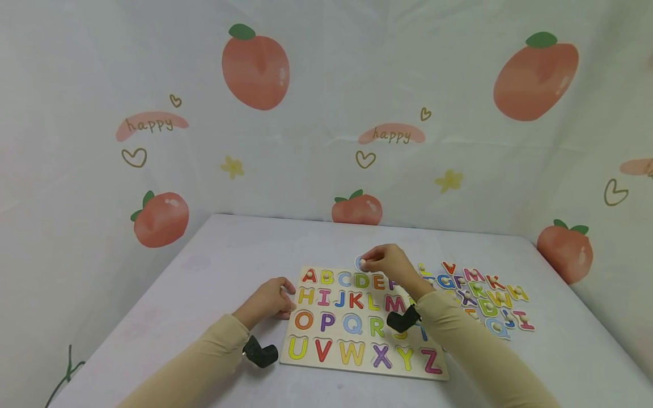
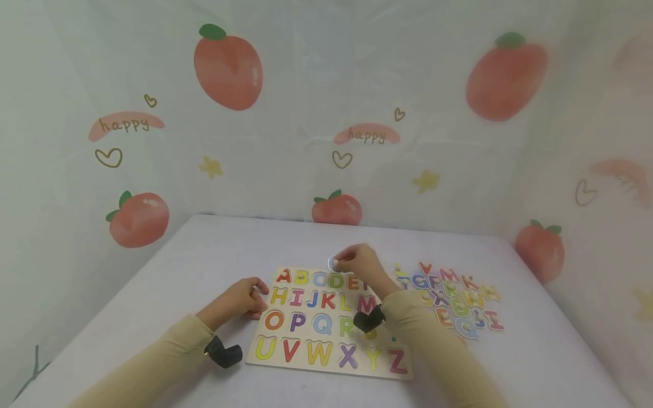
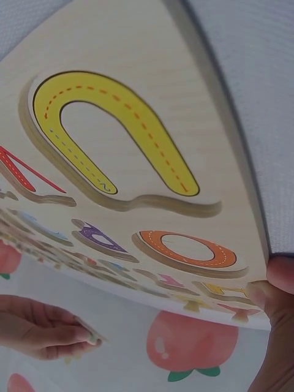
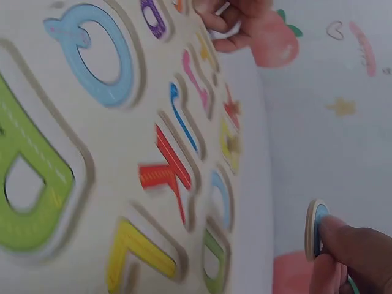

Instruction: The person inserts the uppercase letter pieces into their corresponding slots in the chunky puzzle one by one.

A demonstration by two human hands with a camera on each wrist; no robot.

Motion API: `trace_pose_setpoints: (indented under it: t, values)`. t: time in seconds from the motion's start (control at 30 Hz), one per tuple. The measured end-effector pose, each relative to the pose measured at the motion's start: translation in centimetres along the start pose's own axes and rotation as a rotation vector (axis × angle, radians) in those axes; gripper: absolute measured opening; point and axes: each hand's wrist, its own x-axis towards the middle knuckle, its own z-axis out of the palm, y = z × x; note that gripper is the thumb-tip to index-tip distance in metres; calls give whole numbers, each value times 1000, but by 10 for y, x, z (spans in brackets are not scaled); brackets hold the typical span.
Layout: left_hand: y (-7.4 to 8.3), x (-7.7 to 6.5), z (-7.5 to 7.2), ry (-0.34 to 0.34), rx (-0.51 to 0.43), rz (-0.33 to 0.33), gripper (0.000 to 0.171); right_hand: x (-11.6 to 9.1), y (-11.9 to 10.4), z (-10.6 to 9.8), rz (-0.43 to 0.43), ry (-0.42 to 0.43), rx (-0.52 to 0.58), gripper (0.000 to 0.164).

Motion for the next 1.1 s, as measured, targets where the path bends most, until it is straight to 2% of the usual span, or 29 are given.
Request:
trace_pose_setpoints:
  t: [0.23,0.53,0.77,1.1]
  values:
    - [2,-2,-1,0,-1,-2,32,0,-6,26,45,-23,-4,14]
    - [3,-3,0,8,-4,-4,30,7,-6,42,66,-62,-21,12]
    - [3,0,2,28,-10,5,30,9,-5,50,81,-72,-19,13]
    - [2,0,1,7,-18,-16,29,10,-9,51,109,-84,-35,11]
